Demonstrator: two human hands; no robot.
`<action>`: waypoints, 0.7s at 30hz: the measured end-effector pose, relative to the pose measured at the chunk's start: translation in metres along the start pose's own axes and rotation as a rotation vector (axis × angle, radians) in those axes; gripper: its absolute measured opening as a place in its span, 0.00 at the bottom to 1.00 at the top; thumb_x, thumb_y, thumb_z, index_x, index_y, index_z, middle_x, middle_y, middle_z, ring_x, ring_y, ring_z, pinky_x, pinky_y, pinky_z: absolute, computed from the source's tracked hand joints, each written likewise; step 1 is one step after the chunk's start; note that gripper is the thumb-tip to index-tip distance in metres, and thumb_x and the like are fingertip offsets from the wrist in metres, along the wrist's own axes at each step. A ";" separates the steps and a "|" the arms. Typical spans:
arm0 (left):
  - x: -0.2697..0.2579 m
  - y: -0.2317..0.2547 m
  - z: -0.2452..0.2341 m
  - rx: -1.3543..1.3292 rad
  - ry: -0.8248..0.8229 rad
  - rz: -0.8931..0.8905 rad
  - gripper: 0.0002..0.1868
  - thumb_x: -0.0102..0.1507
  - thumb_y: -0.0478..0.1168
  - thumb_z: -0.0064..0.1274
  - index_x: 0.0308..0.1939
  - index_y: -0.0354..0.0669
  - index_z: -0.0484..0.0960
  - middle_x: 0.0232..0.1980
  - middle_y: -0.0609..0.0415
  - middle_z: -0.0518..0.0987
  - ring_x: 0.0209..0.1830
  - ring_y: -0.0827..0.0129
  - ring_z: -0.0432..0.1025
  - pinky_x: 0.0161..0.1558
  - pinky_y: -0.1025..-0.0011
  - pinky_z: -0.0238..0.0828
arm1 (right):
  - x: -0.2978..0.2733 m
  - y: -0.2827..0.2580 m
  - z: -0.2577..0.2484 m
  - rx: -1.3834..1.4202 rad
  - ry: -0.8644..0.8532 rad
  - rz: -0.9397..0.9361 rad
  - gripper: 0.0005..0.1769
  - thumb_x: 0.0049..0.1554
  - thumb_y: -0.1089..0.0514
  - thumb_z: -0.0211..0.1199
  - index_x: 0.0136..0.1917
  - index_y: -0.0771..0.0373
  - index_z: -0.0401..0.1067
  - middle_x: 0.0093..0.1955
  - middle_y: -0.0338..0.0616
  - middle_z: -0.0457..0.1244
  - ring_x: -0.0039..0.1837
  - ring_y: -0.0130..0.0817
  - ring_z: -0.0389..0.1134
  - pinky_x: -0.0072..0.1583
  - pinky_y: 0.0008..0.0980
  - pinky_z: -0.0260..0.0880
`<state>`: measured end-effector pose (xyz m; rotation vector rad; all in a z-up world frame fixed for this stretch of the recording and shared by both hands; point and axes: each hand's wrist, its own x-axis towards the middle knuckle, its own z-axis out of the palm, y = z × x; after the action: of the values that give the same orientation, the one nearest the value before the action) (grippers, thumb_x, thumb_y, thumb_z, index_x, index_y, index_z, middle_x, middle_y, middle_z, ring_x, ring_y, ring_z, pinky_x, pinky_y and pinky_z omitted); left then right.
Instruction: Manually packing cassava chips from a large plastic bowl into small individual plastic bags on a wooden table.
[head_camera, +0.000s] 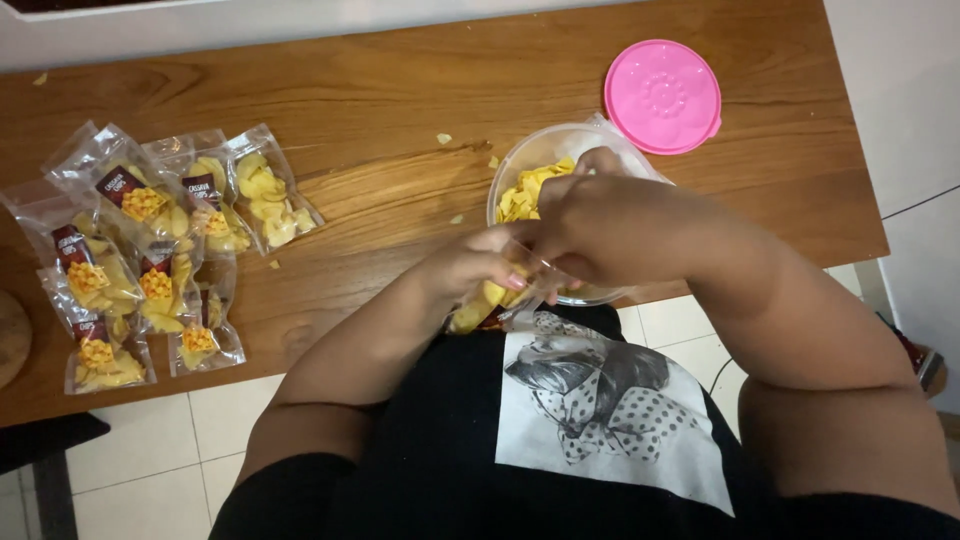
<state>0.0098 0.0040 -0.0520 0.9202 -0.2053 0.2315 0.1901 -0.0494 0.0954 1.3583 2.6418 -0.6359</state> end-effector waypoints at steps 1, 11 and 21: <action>0.002 0.005 0.006 0.000 0.000 -0.001 0.24 0.56 0.40 0.53 0.55 0.38 0.71 0.48 0.44 0.76 0.51 0.52 0.76 0.57 0.53 0.72 | 0.002 0.000 -0.001 0.001 0.001 0.000 0.07 0.51 0.57 0.64 0.42 0.45 0.80 0.38 0.39 0.69 0.46 0.43 0.69 0.60 0.56 0.56; -0.012 0.025 0.005 0.573 0.419 -0.087 0.29 0.64 0.55 0.55 0.61 0.36 0.76 0.49 0.42 0.79 0.48 0.56 0.76 0.50 0.63 0.75 | -0.014 0.025 0.006 0.316 -0.013 -0.015 0.25 0.63 0.39 0.48 0.60 0.54 0.74 0.51 0.45 0.72 0.66 0.45 0.63 0.66 0.63 0.38; -0.022 0.008 0.035 0.669 0.796 -0.022 0.23 0.55 0.35 0.69 0.53 0.33 0.81 0.45 0.43 0.86 0.43 0.64 0.80 0.48 0.66 0.79 | 0.008 0.017 0.076 0.069 0.211 0.142 0.13 0.51 0.43 0.70 0.40 0.52 0.80 0.42 0.35 0.67 0.55 0.40 0.64 0.60 0.58 0.46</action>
<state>-0.0161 -0.0224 -0.0314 1.4119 0.6578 0.6479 0.1918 -0.0656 0.0187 1.7031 2.6693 -0.6008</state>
